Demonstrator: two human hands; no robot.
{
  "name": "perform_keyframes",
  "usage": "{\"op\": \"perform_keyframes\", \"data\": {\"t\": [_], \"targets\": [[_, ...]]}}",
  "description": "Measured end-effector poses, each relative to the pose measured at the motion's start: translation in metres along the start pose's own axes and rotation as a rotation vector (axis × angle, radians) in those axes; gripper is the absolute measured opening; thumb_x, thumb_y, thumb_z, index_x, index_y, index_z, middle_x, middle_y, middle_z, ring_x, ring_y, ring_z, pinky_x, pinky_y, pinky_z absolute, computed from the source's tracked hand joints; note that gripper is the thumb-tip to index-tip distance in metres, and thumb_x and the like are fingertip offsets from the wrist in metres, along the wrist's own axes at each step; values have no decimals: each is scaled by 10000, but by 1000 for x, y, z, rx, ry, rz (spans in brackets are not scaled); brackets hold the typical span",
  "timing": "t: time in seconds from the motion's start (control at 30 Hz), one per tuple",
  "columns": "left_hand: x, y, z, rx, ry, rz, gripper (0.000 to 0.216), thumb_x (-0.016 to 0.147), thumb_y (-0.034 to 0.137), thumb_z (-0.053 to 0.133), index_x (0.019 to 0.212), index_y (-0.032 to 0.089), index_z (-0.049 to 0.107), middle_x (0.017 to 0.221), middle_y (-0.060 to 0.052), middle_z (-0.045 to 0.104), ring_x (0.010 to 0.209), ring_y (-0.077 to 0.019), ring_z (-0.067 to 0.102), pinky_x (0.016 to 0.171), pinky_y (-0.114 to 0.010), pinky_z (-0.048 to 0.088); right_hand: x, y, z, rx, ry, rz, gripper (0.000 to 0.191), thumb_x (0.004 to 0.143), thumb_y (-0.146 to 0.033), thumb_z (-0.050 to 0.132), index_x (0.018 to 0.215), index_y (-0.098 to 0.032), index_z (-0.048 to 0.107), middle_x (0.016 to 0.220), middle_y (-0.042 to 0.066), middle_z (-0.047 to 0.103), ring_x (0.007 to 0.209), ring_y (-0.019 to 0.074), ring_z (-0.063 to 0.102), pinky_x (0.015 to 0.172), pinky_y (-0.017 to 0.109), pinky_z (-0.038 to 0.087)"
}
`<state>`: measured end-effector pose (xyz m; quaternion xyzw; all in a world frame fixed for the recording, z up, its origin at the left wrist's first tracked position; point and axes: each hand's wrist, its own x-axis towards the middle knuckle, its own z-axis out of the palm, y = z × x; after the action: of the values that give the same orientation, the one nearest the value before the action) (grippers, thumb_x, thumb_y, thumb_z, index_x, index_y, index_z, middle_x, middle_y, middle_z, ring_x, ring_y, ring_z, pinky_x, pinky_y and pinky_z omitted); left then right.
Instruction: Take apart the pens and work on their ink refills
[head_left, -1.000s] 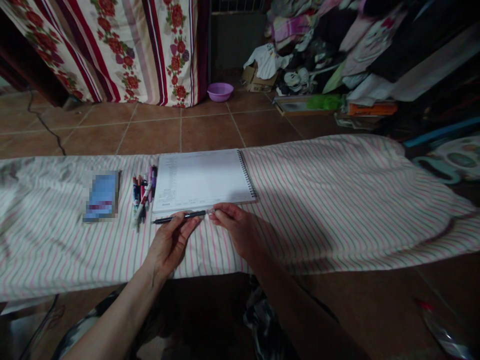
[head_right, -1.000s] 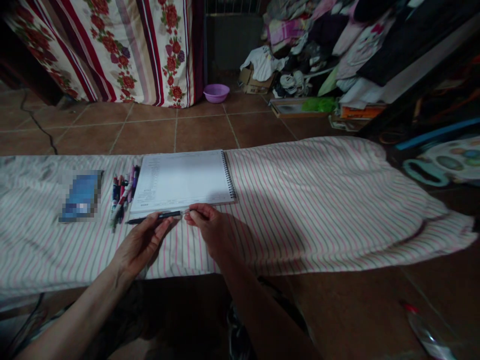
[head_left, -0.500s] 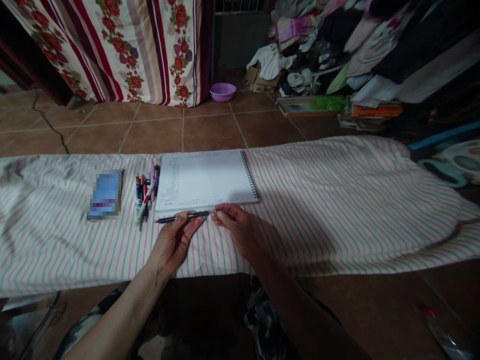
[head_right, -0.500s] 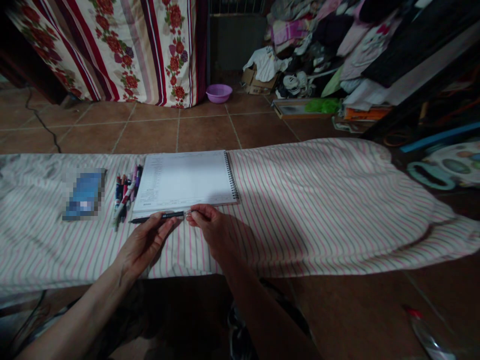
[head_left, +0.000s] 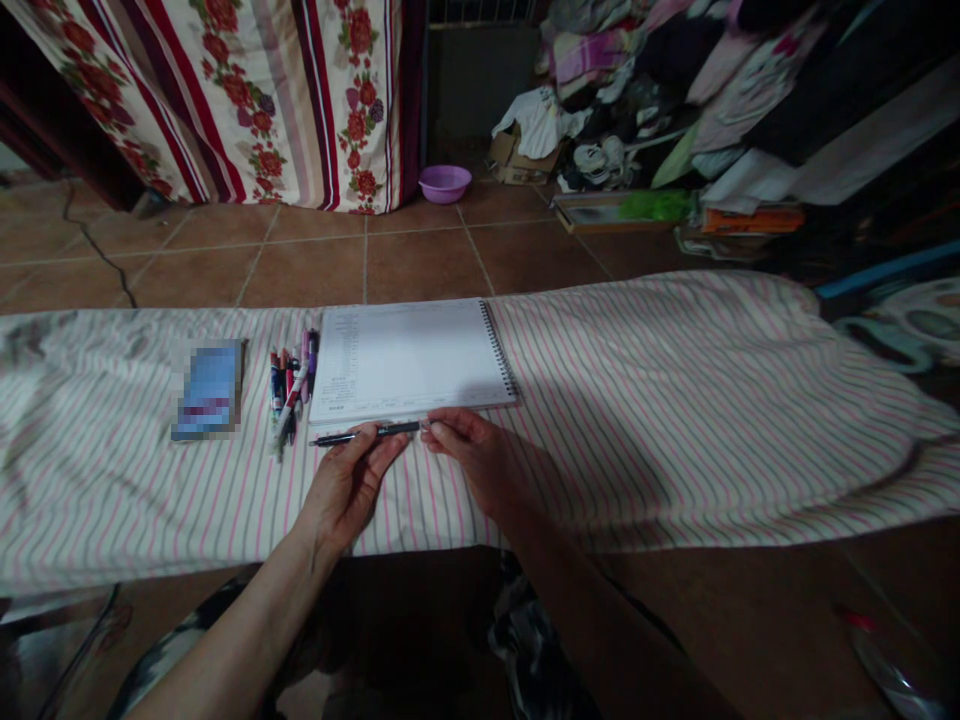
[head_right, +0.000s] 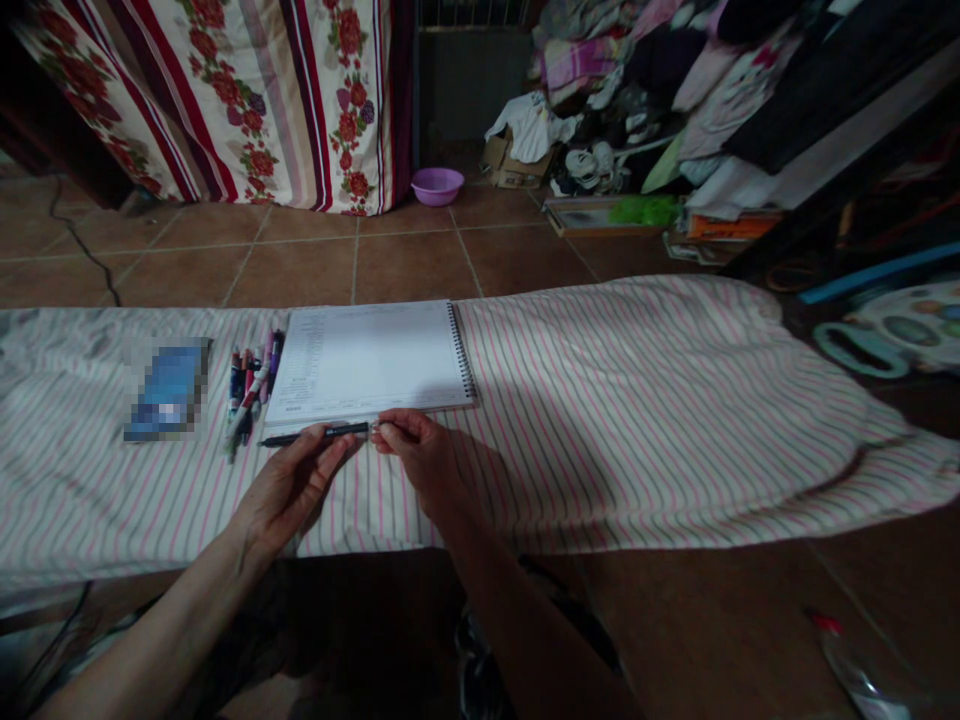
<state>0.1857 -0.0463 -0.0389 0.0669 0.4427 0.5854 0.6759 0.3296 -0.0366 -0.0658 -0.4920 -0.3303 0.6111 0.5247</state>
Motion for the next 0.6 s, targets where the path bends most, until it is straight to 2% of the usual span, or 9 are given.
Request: {"op": "perform_keyframes", "data": {"t": [0.6], "targets": [[-3, 2, 2, -40, 55, -57, 124, 764, 8, 539, 847, 71, 606, 791, -99, 680, 710, -188, 675, 697, -274, 571, -1, -1, 2, 11, 6, 6, 214, 635, -309, 679, 794, -171, 641, 690, 8, 673, 660, 137, 642, 687, 299, 533]]}}
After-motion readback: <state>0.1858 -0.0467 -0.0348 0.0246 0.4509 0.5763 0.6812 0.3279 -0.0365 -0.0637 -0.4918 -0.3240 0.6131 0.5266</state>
